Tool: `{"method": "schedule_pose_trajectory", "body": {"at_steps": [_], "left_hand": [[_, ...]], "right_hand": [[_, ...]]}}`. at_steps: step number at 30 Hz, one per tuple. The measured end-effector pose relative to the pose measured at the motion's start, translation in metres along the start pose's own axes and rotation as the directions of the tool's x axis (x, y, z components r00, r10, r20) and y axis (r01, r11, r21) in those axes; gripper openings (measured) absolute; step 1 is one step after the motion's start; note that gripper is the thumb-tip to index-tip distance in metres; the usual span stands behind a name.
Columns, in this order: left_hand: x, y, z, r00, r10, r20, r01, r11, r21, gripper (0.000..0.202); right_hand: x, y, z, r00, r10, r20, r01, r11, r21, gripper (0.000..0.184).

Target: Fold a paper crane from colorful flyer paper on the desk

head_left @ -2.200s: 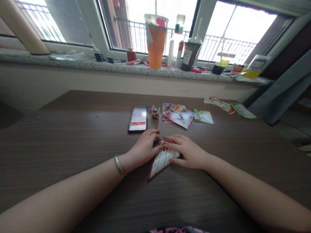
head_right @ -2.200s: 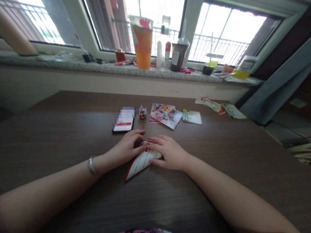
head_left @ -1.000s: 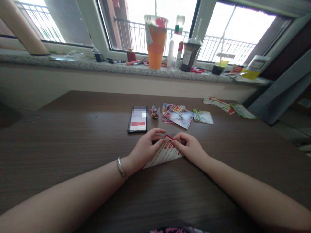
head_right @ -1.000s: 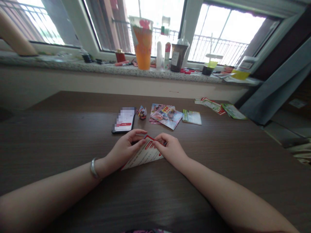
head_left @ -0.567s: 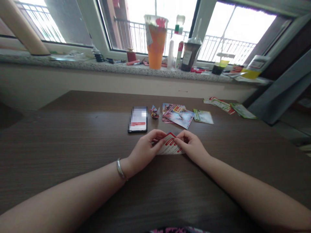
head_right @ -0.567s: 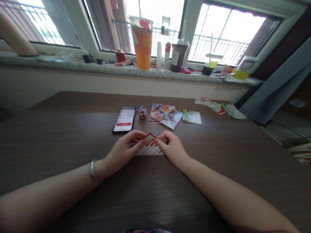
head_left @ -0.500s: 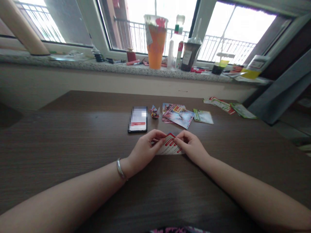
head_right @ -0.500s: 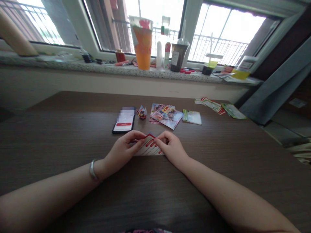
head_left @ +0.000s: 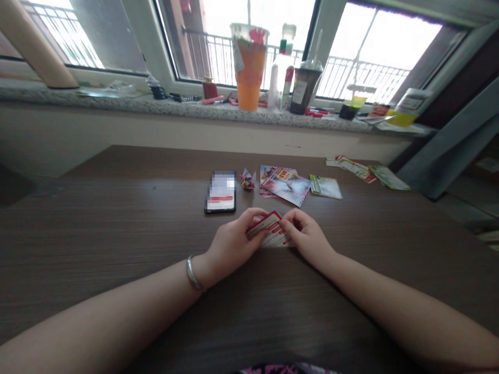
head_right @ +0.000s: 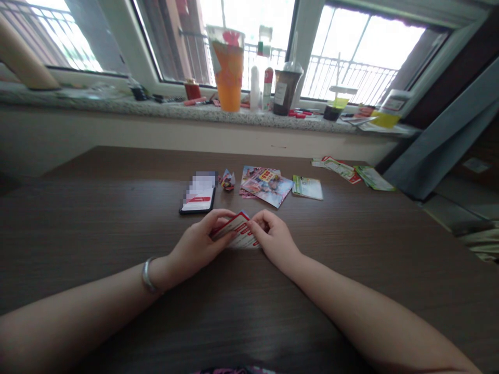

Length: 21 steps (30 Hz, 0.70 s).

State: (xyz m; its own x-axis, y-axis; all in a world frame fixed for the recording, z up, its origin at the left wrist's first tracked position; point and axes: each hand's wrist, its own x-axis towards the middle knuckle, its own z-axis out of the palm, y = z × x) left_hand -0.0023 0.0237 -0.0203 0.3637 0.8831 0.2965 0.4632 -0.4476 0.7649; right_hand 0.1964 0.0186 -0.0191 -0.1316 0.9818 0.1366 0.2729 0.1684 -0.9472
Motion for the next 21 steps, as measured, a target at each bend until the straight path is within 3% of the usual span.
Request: {"method": "schedule_pose_trajectory", "body": {"at_steps": [6, 10, 21], "left_hand": [[0.0019, -0.0037, 0.0000, 1.000, 0.000, -0.004, -0.001, 0.999, -0.038, 0.031], [0.0032, -0.0049, 0.0009, 1.000, -0.024, -0.008, 0.023, 0.996, -0.090, 0.030], [0.0063, -0.0089, -0.0025, 0.995, -0.089, 0.034, 0.091, 0.994, -0.064, 0.031]], "right_hand": [[-0.0004, 0.0024, -0.0001, 0.998, -0.056, -0.005, 0.056, 0.998, -0.035, 0.016], [-0.0027, -0.0004, 0.0010, 0.994, -0.102, 0.031, 0.106, 0.980, -0.168, 0.027], [0.0008, 0.0082, -0.0021, 0.997, 0.013, 0.073, 0.012, 0.940, -0.341, 0.023]]}}
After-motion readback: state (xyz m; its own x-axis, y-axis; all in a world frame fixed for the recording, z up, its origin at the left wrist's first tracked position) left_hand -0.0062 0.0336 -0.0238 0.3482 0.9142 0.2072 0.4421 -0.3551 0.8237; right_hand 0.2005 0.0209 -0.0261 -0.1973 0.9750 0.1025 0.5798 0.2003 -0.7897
